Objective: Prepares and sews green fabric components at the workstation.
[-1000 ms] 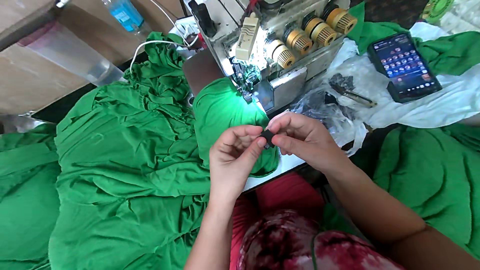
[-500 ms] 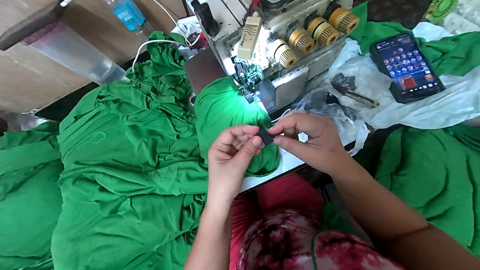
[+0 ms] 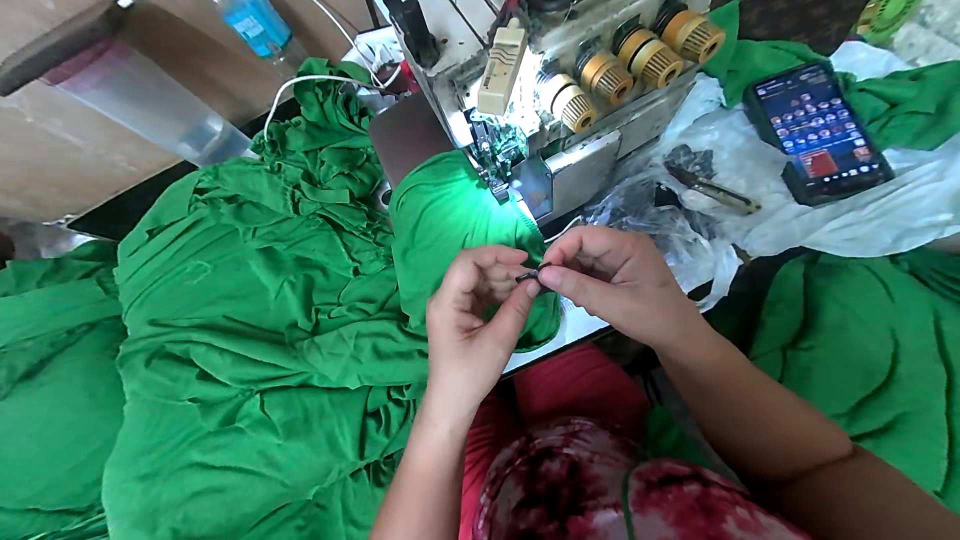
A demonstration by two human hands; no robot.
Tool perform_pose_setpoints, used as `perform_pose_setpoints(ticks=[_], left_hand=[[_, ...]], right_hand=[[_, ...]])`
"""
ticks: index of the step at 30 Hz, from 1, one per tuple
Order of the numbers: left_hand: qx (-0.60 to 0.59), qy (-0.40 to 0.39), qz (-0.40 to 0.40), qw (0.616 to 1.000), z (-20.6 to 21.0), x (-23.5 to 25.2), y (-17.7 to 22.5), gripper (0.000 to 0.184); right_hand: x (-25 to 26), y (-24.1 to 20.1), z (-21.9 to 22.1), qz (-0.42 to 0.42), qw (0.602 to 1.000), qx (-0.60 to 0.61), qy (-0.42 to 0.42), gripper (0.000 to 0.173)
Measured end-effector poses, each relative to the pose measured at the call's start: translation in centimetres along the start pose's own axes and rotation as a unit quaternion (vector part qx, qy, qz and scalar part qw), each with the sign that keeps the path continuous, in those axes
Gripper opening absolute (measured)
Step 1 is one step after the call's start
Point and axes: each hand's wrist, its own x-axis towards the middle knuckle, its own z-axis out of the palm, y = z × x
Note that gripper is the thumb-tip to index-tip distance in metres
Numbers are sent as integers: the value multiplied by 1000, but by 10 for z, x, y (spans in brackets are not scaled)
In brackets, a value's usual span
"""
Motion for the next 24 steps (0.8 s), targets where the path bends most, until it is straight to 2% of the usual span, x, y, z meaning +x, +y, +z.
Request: perform_pose_setpoints(ticks=[2, 5, 8, 13, 19, 22, 24], left_hand=[[-5, 20, -19, 1000, 1, 0, 1, 28], [-18, 33, -35, 999, 0, 0, 1, 19], [-32, 34, -46, 998, -1, 0, 1, 18], [-50, 26, -49, 997, -2, 0, 0, 17], [-44, 32, -55, 997, -2, 0, 2, 18], [-10, 39, -42, 998, 0, 3, 2, 16], [60, 39, -6, 997, -1, 9, 1, 13]], right_hand=[[0, 1, -1, -3, 1000, 22, -12, 7], [0, 4, -4, 7, 998, 57, -40, 15], [0, 4, -5, 22, 994, 85, -59, 9], [2, 4, -5, 23, 995, 88, -44, 4], [5, 6, -4, 23, 992, 114, -44, 5], [7, 8, -3, 30, 993, 109, -37, 7], [14, 10, -2, 37, 995, 93, -25, 8]])
